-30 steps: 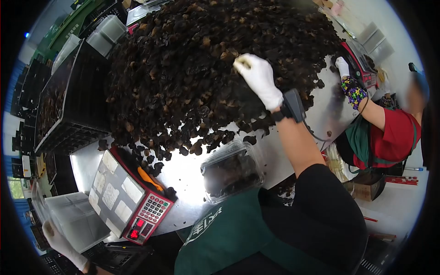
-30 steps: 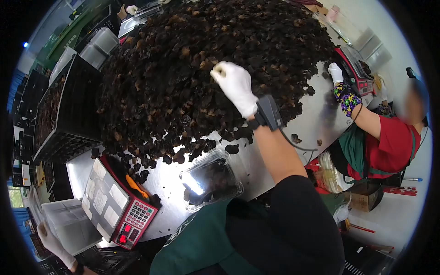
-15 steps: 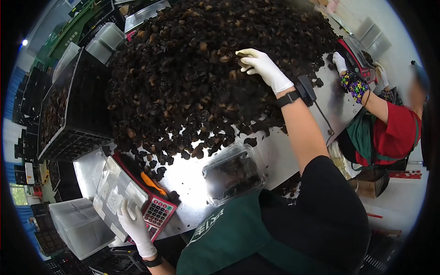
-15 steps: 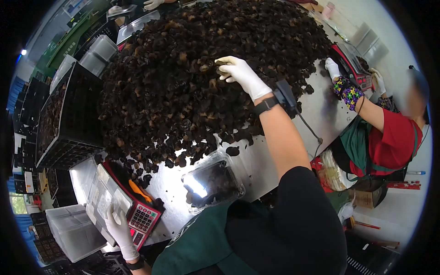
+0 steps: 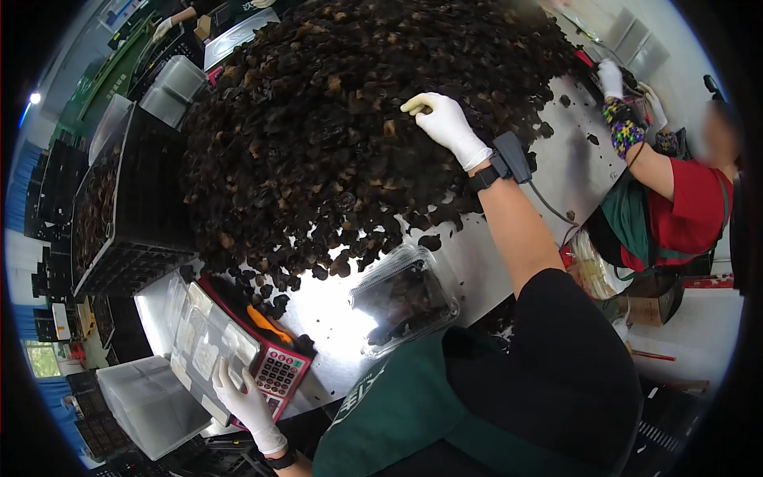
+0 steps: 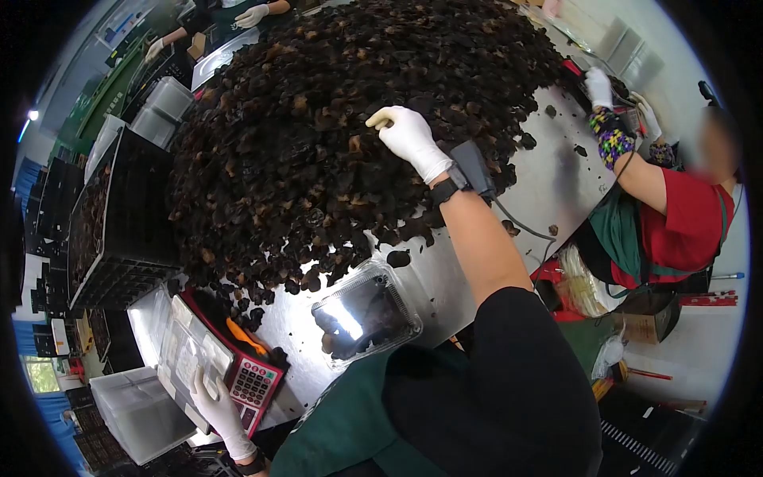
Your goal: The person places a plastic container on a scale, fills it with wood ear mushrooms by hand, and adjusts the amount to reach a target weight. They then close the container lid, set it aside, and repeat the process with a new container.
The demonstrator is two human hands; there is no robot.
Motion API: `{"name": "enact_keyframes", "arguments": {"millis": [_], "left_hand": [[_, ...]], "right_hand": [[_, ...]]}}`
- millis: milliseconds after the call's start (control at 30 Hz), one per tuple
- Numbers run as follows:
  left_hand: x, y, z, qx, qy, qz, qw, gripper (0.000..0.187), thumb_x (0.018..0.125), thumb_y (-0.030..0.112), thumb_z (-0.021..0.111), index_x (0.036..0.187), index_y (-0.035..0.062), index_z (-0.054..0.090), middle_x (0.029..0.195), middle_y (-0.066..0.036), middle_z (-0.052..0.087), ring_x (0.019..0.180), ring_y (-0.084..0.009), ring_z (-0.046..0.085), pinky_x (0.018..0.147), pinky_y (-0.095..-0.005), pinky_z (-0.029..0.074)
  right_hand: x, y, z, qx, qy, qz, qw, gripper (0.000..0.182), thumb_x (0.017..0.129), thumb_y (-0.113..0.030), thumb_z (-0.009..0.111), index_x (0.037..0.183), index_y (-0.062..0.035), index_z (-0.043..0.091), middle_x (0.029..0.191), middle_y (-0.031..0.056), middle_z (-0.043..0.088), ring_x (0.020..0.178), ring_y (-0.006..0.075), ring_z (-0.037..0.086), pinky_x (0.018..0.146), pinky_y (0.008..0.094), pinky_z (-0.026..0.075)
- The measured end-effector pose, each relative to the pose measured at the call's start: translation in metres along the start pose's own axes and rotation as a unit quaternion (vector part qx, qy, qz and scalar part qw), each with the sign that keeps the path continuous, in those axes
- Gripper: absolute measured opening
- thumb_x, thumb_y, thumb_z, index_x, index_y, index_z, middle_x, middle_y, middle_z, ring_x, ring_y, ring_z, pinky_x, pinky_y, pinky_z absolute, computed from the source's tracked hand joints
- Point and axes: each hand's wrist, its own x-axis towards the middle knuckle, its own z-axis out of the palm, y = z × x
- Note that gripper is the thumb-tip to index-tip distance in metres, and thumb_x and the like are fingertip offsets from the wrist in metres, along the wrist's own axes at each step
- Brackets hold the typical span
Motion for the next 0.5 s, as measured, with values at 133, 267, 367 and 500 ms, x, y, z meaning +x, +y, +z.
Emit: {"name": "enact_keyframes", "arguments": {"millis": [133,267,367,500], "left_hand": [[0.000,0.000,0.000,0.007,-0.003,0.001,1.000,0.046,0.086,0.000,0.064,0.130,0.0025,0.053,0.128,-0.017,0.054,0.121,-0.0347,0.051,0.103,-0.0433,0.040],[-0.001,0.001,0.001,0.006,0.001,-0.002,1.000,0.045,0.086,-0.001,0.063,0.130,0.0022,0.054,0.128,-0.017,0.054,0.121,-0.0346,0.052,0.103,-0.0430,0.040],[0.000,0.003,-0.001,-0.003,-0.004,-0.008,1.000,0.045,0.086,-0.002,0.063,0.130,0.0019,0.054,0.127,-0.018,0.054,0.121,-0.0347,0.052,0.103,-0.0428,0.041],[0.000,0.001,0.000,-0.004,-0.002,-0.002,1.000,0.044,0.086,-0.002,0.062,0.130,0.0014,0.054,0.127,-0.018,0.055,0.120,-0.0347,0.052,0.102,-0.0429,0.041]], "right_hand": [[-0.009,-0.007,0.004,-0.139,-0.067,-0.045,0.987,0.025,0.086,-0.023,0.062,0.108,-0.0181,0.071,0.107,0.0070,0.071,0.100,0.0282,0.066,0.086,0.0387,0.053],[-0.021,-0.012,0.003,-0.173,-0.108,-0.026,0.979,0.026,0.086,-0.029,0.062,0.107,-0.0169,0.072,0.103,0.0077,0.072,0.097,0.0289,0.067,0.085,0.0390,0.053],[-0.028,-0.024,-0.008,-0.149,-0.120,-0.007,0.981,0.027,0.087,-0.030,0.062,0.107,-0.0164,0.072,0.100,0.0084,0.072,0.095,0.0295,0.067,0.084,0.0389,0.053],[-0.018,-0.032,-0.014,-0.198,-0.108,0.020,0.974,0.027,0.089,-0.029,0.059,0.109,-0.0165,0.071,0.101,0.0094,0.072,0.097,0.0298,0.067,0.084,0.0397,0.053]]}}
